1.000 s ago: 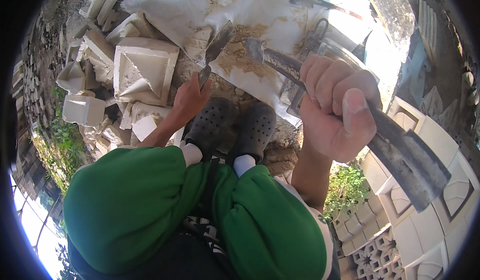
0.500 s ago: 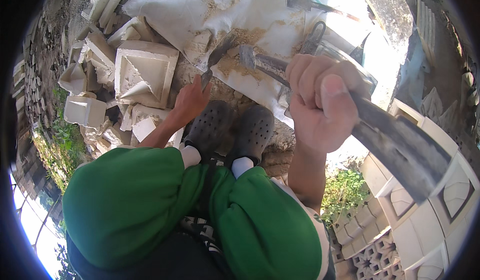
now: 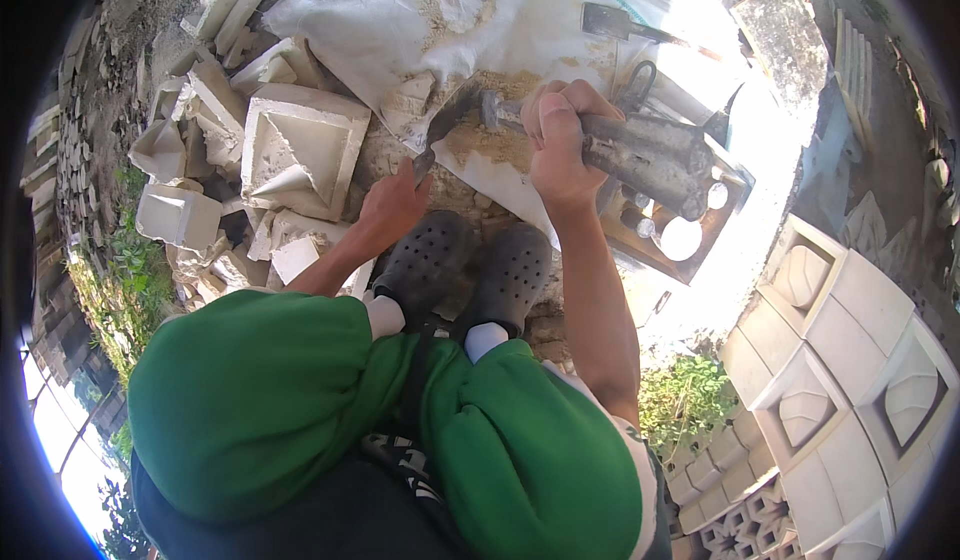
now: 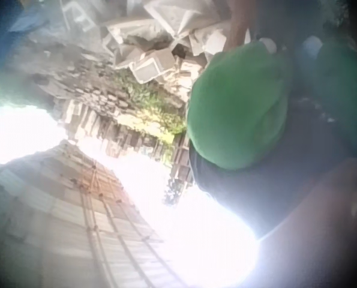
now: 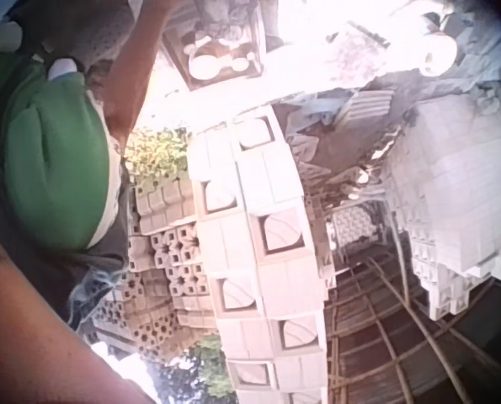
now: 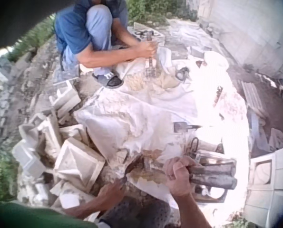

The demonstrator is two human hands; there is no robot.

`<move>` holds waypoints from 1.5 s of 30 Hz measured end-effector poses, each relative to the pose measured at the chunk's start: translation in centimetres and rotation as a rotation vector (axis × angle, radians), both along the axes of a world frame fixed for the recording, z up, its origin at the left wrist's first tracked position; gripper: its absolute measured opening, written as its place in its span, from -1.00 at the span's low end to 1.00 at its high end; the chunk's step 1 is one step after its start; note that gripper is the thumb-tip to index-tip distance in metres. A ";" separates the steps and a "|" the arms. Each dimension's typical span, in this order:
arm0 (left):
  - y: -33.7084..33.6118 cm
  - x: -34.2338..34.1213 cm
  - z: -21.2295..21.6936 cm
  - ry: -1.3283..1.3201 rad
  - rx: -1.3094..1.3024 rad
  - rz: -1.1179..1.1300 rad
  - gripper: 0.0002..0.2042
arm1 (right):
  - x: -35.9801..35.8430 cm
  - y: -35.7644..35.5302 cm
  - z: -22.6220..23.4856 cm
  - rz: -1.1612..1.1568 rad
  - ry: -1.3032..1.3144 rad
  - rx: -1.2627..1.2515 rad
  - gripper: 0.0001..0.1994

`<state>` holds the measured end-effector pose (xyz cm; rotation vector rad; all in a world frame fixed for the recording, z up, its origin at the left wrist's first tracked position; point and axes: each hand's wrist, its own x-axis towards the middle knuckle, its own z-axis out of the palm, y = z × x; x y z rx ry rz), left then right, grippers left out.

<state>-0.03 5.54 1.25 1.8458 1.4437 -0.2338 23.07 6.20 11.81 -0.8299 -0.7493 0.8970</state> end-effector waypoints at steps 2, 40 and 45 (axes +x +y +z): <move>-0.2 -0.2 -0.4 0.008 0.023 0.010 -0.63 | 0.3 -0.2 2.7 0.043 -0.020 0.019 -0.75; -0.5 -1.0 -0.5 -0.021 0.042 0.064 -0.58 | -1.4 -0.5 3.0 -0.079 -0.101 0.017 -0.73; -0.9 -2.1 -0.3 -0.088 0.085 0.065 -0.58 | 0.1 -1.6 5.9 -0.086 -0.135 0.110 -0.71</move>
